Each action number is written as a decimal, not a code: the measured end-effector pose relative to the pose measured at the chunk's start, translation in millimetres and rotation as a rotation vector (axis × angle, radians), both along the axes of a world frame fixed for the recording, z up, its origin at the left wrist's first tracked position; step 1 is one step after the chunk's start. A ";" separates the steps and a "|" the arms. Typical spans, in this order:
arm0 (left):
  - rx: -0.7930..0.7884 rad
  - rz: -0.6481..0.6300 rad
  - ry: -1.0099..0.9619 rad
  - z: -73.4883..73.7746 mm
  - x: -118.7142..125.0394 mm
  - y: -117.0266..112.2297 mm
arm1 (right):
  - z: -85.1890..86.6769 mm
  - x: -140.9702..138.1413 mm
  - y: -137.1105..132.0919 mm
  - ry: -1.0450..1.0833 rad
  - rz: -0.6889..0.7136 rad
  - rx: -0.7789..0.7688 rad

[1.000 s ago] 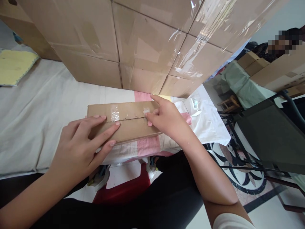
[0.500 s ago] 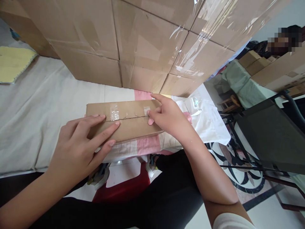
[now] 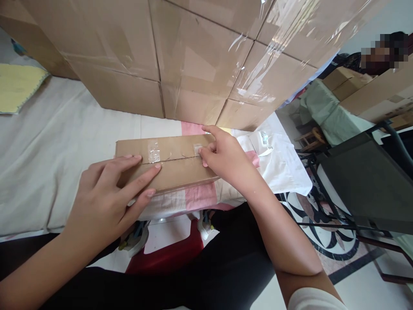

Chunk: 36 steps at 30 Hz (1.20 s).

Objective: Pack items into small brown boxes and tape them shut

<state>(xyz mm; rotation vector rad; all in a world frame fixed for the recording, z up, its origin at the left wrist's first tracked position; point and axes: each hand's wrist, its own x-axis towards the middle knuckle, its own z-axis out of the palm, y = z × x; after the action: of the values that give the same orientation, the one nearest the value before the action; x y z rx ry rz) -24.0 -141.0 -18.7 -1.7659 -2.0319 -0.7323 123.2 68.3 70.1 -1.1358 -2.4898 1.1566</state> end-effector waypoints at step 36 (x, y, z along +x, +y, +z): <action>-0.036 0.009 -0.016 0.5 2.6 -4.6 | 0.2 4.8 7.9 0.056 0.025 -0.119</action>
<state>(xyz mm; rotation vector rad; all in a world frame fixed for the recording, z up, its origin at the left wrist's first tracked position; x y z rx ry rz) -21.4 -145.6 -18.2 -1.7746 -2.0744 -0.7133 128.0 76.3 70.3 -1.0879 -2.4290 1.3402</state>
